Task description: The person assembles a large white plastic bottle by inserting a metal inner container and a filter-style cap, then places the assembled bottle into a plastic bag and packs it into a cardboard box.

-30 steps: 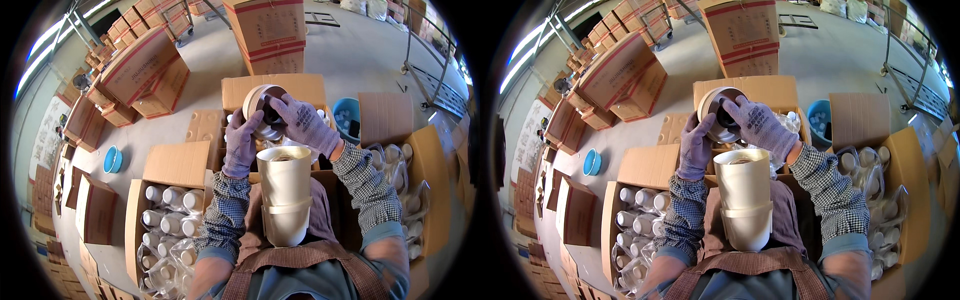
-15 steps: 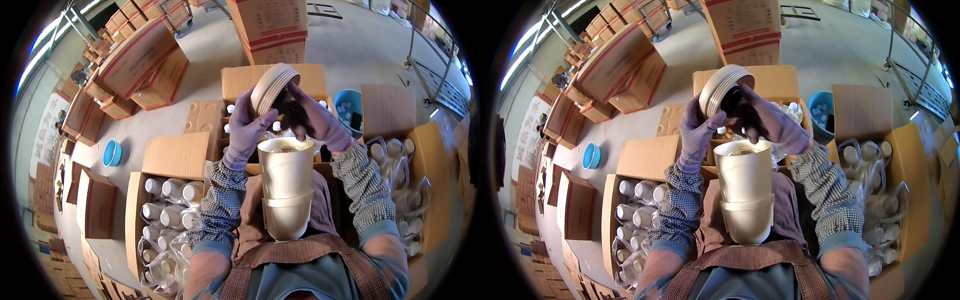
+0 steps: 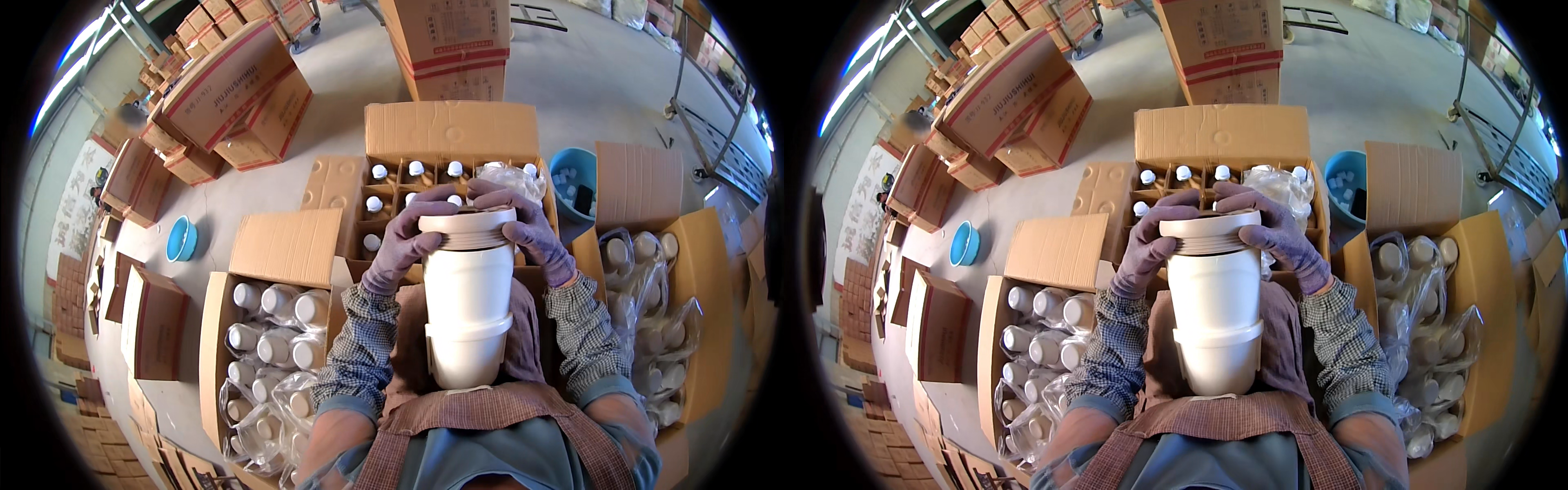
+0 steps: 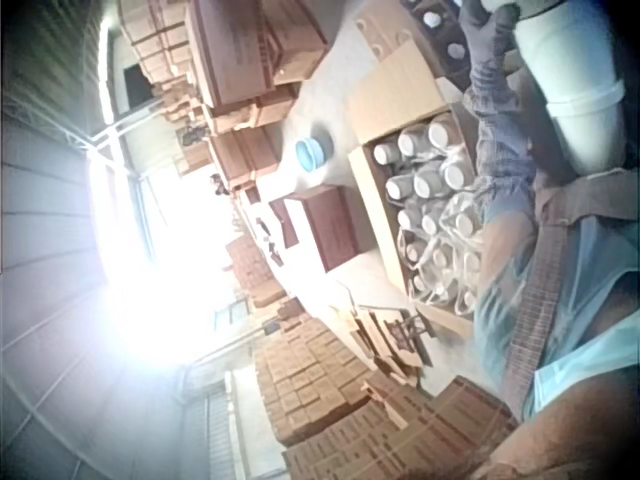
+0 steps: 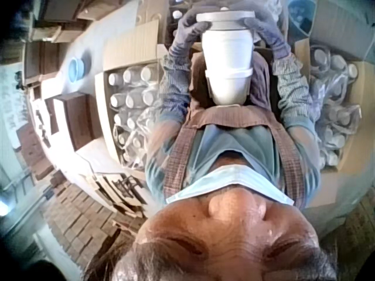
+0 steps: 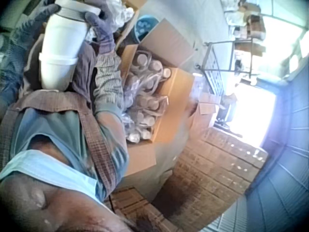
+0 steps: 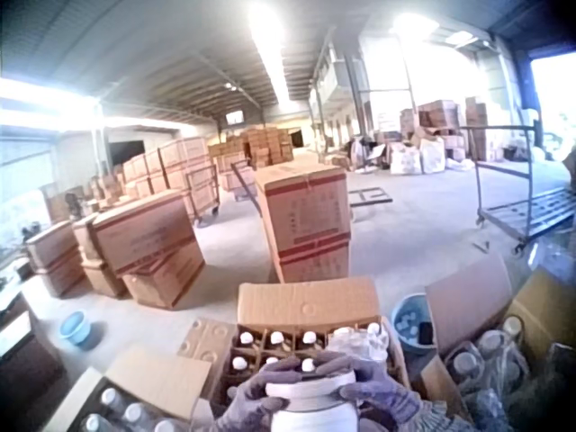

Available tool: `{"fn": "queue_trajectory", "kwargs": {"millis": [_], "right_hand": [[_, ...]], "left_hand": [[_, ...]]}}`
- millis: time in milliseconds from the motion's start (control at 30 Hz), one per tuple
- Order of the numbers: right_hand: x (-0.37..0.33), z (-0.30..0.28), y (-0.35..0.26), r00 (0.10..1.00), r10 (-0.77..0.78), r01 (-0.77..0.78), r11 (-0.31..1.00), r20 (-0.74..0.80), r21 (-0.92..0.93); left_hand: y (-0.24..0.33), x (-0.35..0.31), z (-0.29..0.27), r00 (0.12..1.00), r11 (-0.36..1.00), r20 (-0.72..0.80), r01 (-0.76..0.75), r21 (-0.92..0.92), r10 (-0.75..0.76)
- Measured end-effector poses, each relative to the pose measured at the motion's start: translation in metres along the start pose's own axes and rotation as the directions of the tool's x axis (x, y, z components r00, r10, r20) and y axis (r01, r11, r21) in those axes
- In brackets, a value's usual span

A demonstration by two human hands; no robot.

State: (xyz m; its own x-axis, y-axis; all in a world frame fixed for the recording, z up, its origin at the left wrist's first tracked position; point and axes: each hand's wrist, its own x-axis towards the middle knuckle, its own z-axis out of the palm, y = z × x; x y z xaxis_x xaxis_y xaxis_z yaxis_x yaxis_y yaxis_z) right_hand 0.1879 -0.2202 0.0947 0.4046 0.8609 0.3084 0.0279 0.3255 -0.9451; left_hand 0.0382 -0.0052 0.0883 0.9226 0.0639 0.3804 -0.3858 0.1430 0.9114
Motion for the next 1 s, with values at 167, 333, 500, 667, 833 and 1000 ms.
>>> {"fn": "queue_trajectory", "kwargs": {"millis": [167,333,500,667,833,1000], "right_hand": [[0.002,-0.005,0.004,1.000,-0.011,0.011,1.000,0.015,-0.005],[0.003,-0.007,0.003,0.998,-0.017,0.016,1.000,0.068,0.014],[-0.002,-0.004,0.008,0.999,-0.025,0.026,0.999,0.039,-0.030],[0.002,0.021,-0.013,0.993,-0.119,0.112,0.954,-0.006,-0.279],[0.000,0.073,-0.059,0.907,-0.418,0.310,0.579,0.051,-0.754],[-0.007,0.019,-0.002,0.924,0.121,-0.117,0.993,-0.363,0.034]], "left_hand": [[-0.007,0.000,-0.002,0.996,0.996,0.007,-0.087,-0.003,0.087],[-0.013,-0.003,-0.006,0.999,0.998,-0.001,-0.054,-0.028,0.054],[-0.019,-0.008,0.001,0.995,0.997,-0.045,-0.083,0.008,0.083],[-0.039,-0.006,0.011,0.984,0.925,-0.143,-0.150,-0.349,0.105],[-0.054,0.006,0.016,0.959,0.761,-0.170,0.066,-0.646,-0.227],[-0.004,-0.002,0.032,0.942,0.961,-0.273,-0.127,0.244,0.194]]}}
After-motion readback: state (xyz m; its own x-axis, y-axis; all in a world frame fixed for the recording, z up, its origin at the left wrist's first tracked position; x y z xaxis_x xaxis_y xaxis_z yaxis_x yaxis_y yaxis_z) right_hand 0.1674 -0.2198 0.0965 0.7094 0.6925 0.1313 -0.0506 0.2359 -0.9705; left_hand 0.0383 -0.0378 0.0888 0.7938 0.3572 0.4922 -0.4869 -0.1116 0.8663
